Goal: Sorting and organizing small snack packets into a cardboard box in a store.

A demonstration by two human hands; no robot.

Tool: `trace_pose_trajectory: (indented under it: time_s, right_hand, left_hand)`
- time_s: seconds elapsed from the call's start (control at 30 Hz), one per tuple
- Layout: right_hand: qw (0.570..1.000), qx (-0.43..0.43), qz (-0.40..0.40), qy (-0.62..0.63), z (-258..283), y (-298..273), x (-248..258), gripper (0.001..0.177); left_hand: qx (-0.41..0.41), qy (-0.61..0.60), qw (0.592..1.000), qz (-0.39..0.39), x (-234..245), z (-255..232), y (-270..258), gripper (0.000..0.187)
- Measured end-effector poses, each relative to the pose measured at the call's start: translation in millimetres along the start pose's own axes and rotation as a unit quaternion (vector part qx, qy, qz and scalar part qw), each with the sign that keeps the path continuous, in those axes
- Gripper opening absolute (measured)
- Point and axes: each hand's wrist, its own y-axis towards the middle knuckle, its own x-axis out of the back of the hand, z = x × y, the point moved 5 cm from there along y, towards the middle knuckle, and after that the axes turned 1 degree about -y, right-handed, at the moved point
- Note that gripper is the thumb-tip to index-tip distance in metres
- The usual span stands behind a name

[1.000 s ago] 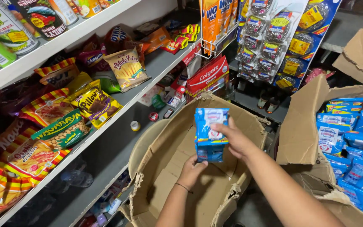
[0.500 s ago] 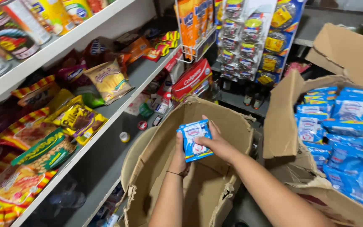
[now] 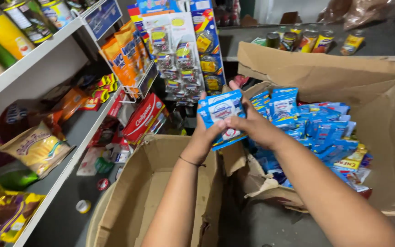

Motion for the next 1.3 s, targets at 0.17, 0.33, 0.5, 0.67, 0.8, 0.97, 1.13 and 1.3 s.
trace_pose_trajectory:
  time_s: [0.17, 0.33, 0.5, 0.67, 0.8, 0.97, 1.13, 1.3]
  right_hand:
    - [0.993, -0.023, -0.092, -0.068, 32.8, -26.4, 110.0, 0.114]
    - [0.98, -0.031, -0.151, -0.127, 17.1, -57.5, 216.5, 0.119]
    - [0.98, -0.075, -0.161, -0.086, -24.7, -75.7, 299.0, 0.121]
    - [0.971, -0.148, -0.169, -0.085, -108.9, -79.2, 362.2, 0.119]
    - [0.942, -0.221, -0.223, -0.116, -152.3, -79.2, 389.6, 0.115]
    - [0.923, -0.249, -0.239, -0.172, -196.5, -75.3, 403.4, 0.115]
    - [0.906, -0.256, -0.246, -0.232, -205.5, -72.2, 399.7, 0.119]
    - [0.893, -0.305, -0.197, -0.267, -199.0, -54.8, 412.5, 0.107]
  left_hand:
    - [-0.009, 0.119, 0.984, 0.132, -77.3, 38.2, 76.1, 0.132]
    - [0.046, 0.335, 0.908, 0.247, -156.5, 97.7, 135.1, 0.149]
    - [0.048, 0.32, 0.921, 0.215, -189.4, 193.5, 190.3, 0.154]
    - [0.115, 0.394, 0.887, 0.209, -198.7, 263.2, 217.5, 0.156]
    - [0.154, 0.47, 0.855, 0.158, -192.7, 302.8, 239.1, 0.155]
    - [0.148, 0.411, 0.893, 0.109, -182.7, 329.8, 246.2, 0.143]
    - [0.203, 0.456, 0.866, 0.031, -176.0, 354.9, 239.6, 0.117]
    - [0.13, 0.426, 0.894, -0.049, -186.1, 316.7, 227.4, 0.108]
